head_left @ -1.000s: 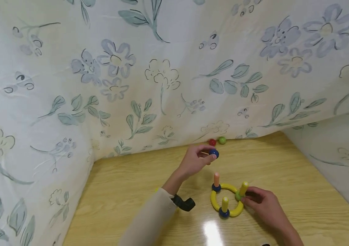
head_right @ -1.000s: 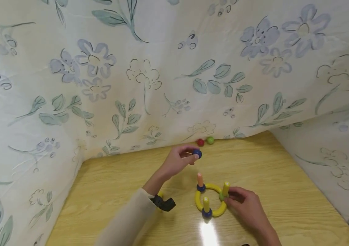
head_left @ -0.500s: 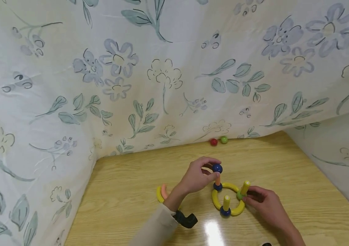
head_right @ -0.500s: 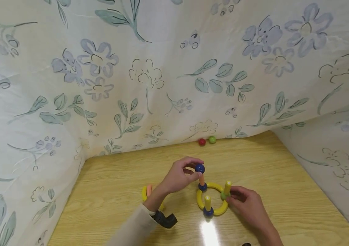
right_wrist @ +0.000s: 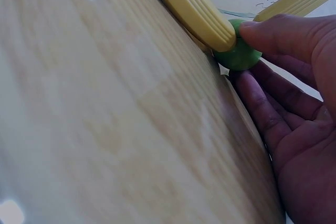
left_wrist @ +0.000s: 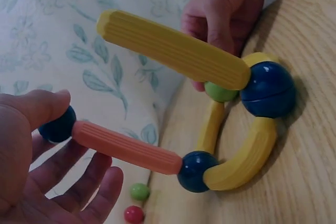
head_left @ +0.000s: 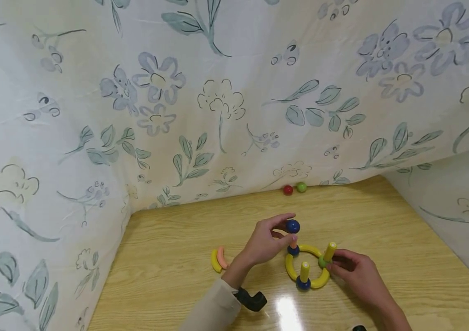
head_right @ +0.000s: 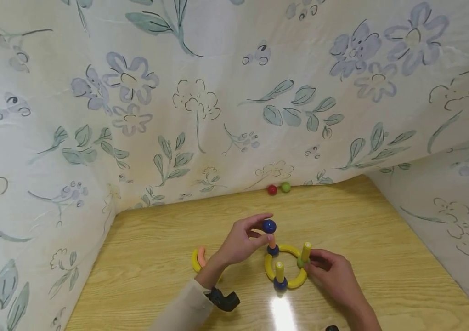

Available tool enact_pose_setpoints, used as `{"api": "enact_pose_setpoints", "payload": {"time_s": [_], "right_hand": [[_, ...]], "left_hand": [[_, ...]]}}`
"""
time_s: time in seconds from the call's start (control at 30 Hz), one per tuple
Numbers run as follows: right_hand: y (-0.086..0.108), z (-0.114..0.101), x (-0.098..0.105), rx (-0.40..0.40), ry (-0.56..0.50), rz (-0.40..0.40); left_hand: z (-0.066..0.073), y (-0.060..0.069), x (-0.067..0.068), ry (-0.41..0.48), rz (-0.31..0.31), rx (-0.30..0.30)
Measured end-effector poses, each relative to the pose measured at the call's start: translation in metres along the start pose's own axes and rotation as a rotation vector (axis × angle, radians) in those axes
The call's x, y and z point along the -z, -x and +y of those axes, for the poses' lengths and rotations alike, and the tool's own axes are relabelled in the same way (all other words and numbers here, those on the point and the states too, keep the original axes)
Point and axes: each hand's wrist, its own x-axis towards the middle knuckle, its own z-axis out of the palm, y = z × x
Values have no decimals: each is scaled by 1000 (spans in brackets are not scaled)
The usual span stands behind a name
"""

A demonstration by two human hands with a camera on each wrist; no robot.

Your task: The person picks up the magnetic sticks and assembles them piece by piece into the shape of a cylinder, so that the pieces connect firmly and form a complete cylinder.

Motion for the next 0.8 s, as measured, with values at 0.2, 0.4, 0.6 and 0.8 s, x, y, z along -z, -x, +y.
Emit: {"api": "enact_pose_setpoints", "payload": {"time_s": [0.2, 0.4, 0.6, 0.8], "right_hand": [[0, -1, 2, -15, 3, -9], [-1, 1, 2, -23, 1, -2], [0, 4, -1, 7, -25, 34], [2, 3, -4, 51, -43, 124]], "left_hand": [[-16, 1, -6, -22, 8, 75], [-38, 3, -23, -113, -20, 157], [-47, 6, -33, -197, -21, 145], [-44, 13, -37, -249, 18, 140]]}}
